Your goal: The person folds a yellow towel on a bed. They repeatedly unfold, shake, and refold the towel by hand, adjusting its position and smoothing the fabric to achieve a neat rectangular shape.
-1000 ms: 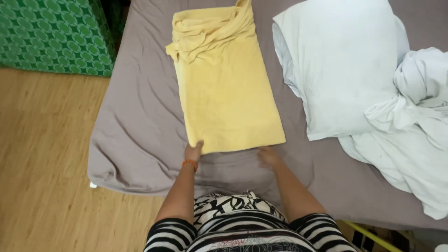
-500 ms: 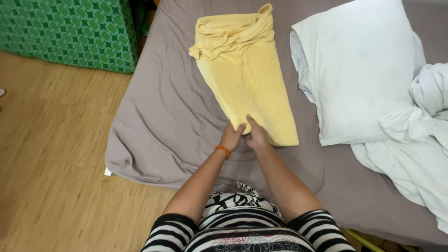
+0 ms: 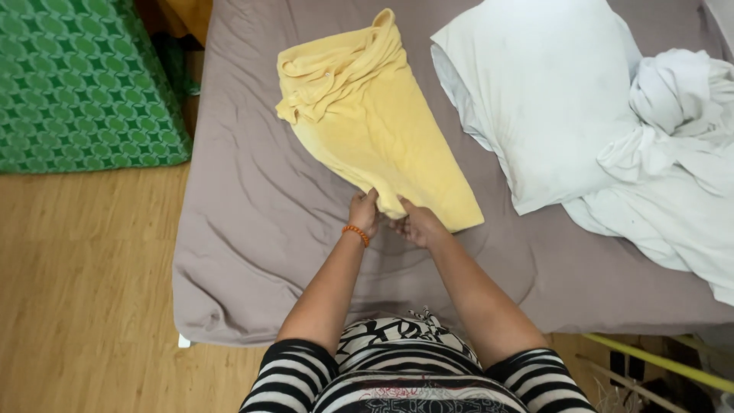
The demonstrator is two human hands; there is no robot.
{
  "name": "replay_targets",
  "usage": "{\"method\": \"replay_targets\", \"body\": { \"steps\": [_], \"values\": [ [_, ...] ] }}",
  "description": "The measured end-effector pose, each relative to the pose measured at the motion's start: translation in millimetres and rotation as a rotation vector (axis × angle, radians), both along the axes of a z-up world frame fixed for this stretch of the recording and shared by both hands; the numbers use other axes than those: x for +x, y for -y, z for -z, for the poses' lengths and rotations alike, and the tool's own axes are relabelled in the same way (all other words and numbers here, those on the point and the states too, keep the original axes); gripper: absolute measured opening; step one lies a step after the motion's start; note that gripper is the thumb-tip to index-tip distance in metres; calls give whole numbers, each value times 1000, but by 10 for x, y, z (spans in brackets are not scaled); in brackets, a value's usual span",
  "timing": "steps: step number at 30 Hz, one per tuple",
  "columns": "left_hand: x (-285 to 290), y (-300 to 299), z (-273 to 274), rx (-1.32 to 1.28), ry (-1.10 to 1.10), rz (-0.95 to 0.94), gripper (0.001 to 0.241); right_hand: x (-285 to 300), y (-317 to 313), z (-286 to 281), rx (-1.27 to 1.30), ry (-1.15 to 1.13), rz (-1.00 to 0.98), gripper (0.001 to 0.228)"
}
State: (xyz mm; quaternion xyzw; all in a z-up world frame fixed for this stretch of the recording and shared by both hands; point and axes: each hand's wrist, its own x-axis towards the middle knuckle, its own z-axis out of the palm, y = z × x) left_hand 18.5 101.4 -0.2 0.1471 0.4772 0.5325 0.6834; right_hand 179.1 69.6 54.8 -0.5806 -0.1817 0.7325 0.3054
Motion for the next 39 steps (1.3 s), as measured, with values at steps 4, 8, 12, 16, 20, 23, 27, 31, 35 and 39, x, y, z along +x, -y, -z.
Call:
{"method": "replay_targets", "body": {
  "steps": [4, 8, 12, 16, 20, 23, 27, 31, 35, 39],
  "values": [
    [-90, 88, 46, -134, 69, -52, 47, -158, 108, -272, -17, 409, -123, 83],
    [-188, 116, 94, -73, 114, 27, 65, -343, 249, -407, 454, 1092, -285, 124],
    [-271, 139, -44, -183, -41, 100, 72, -411, 268, -253, 879, 1265, -440, 108],
    [-340, 229, -497, -284, 6, 84, 64, -404, 190, -218, 876, 987, -460, 69],
    [-332, 200, -211, -80, 142, 129, 53, -314, 58, -191, 602, 792, -435, 46],
    [-278, 266, -404, -133, 63, 122, 44, -252, -2, -242, 505, 719, -449, 55],
    [-221, 320, -470, -127, -73, 131, 50, -185, -54, -261, 665, 728, -439, 48],
    [-230, 386, -515, -164, -139, 61, 49, -101, -120, -248, 899, 822, -312, 35],
    [-247, 398, -33, -22, 105, -68, 35, -134, 1, -432, 1100, 968, -349, 27],
    [-185, 355, 119, 155, 218, -160, 27, -257, 131, -477, 1142, 950, -682, 36]
  ]
}}
